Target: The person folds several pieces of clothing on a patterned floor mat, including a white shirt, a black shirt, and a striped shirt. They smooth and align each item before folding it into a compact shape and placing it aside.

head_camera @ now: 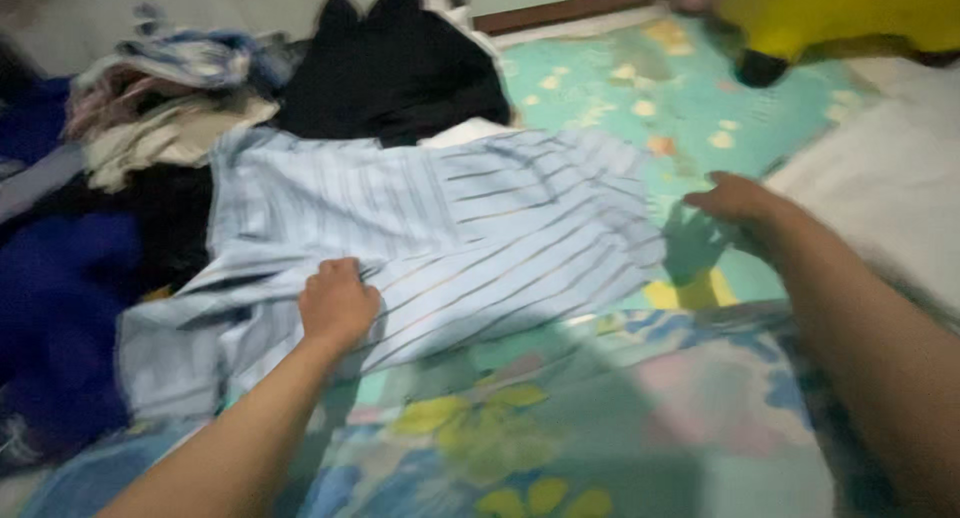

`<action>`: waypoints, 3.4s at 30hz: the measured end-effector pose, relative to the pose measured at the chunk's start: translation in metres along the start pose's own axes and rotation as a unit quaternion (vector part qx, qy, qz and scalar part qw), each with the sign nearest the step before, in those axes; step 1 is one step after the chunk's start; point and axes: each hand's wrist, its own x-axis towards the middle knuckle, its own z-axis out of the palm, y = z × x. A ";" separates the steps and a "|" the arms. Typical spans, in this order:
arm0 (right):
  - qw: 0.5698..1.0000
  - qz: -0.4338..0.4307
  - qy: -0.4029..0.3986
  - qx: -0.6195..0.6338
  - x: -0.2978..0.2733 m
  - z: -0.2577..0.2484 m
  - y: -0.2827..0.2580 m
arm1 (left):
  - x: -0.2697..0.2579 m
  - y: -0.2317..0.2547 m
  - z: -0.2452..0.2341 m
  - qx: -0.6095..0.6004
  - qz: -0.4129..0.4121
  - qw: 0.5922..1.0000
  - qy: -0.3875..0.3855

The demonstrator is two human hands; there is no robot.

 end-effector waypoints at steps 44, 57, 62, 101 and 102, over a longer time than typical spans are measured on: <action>0.773 -0.241 0.016 0.587 -0.213 -0.082 -0.108 | 0.013 0.064 -0.027 -0.127 0.355 0.926 0.001; 0.874 0.002 0.132 0.468 -0.164 -0.078 -0.075 | 0.035 0.013 -0.069 -0.228 0.272 0.929 -0.103; 0.926 -0.016 0.141 0.349 -0.121 -0.046 -0.103 | 0.062 -0.035 -0.134 0.092 0.238 0.955 -0.150; 0.984 0.058 -0.100 0.139 -0.239 -0.061 -0.064 | 0.011 -0.184 -0.182 -0.634 -0.163 0.731 -0.193; 0.982 0.023 -0.094 0.160 -0.225 -0.056 -0.064 | 0.031 -0.172 -0.169 -0.653 -0.164 0.710 -0.207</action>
